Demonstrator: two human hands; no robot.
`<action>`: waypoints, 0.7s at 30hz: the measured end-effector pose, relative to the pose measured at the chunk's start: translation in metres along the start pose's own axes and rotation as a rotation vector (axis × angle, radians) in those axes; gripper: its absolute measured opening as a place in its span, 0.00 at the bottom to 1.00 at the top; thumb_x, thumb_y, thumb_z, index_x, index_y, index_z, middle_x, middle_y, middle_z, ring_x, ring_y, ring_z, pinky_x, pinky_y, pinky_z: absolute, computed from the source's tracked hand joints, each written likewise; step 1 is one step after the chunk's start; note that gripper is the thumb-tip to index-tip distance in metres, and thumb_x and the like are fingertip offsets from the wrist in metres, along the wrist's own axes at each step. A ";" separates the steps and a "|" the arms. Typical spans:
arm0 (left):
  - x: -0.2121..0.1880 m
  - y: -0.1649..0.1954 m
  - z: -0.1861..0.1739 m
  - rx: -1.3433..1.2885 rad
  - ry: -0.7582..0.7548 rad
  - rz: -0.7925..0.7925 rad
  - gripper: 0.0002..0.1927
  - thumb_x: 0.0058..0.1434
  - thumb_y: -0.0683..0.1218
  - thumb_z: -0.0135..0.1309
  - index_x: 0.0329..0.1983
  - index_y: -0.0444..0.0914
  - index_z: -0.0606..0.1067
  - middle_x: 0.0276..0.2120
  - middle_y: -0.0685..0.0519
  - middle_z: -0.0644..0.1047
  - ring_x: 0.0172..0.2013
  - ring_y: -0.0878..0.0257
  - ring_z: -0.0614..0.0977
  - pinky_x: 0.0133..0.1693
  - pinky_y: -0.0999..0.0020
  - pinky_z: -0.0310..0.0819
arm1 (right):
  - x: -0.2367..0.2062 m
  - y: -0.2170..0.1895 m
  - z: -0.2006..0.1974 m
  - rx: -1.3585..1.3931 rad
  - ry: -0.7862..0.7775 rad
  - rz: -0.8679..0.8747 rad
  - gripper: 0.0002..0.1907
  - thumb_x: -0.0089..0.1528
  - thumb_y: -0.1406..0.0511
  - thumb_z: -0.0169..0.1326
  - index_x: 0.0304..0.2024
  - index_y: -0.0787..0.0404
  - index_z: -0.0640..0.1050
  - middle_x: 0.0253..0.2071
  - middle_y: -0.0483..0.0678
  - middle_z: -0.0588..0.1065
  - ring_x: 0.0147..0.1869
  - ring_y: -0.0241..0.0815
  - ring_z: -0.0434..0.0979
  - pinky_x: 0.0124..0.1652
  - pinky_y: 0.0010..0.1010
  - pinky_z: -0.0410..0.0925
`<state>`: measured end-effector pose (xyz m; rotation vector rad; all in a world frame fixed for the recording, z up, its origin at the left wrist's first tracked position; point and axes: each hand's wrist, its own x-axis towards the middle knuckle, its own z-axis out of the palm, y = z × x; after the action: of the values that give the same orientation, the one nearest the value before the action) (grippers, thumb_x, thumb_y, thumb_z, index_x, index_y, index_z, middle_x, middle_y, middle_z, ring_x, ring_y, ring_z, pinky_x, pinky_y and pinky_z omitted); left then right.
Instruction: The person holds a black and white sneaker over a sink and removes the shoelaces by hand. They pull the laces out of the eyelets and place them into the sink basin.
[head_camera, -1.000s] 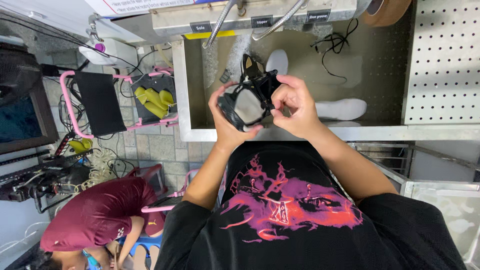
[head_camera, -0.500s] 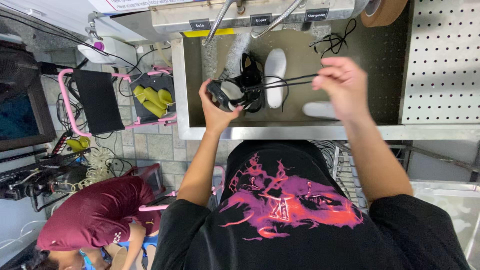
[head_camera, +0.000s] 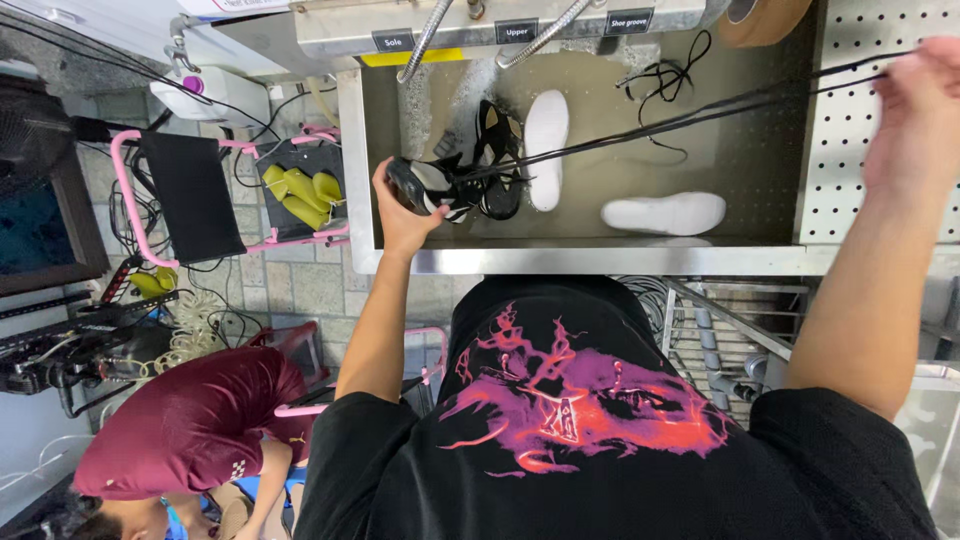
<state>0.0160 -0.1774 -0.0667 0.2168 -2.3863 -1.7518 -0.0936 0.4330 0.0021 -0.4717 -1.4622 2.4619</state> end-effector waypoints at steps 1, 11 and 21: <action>-0.001 0.001 0.000 -0.013 -0.009 0.006 0.58 0.41 0.39 0.76 0.73 0.37 0.55 0.61 0.44 0.68 0.61 0.53 0.71 0.66 0.59 0.66 | -0.007 0.005 0.013 -0.040 -0.085 0.017 0.11 0.72 0.83 0.47 0.55 0.74 0.72 0.44 0.56 0.72 0.46 0.50 0.77 0.50 0.36 0.71; -0.011 0.059 0.030 -0.084 -0.121 0.119 0.61 0.38 0.43 0.78 0.72 0.39 0.53 0.67 0.44 0.63 0.66 0.51 0.71 0.63 0.53 0.76 | -0.176 0.102 0.245 -1.108 -0.903 -0.501 0.18 0.52 0.57 0.69 0.41 0.55 0.82 0.46 0.50 0.73 0.42 0.52 0.78 0.37 0.41 0.71; 0.000 0.057 0.038 -0.069 -0.084 0.015 0.60 0.37 0.43 0.76 0.72 0.39 0.54 0.66 0.44 0.65 0.65 0.51 0.72 0.59 0.54 0.79 | -0.151 0.089 0.241 -1.192 -1.027 -0.363 0.08 0.64 0.62 0.62 0.36 0.59 0.79 0.36 0.48 0.75 0.36 0.51 0.77 0.35 0.43 0.69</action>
<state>0.0064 -0.1256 -0.0234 0.1179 -2.3723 -1.8680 -0.0529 0.1429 0.0545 0.9808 -2.9361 1.2408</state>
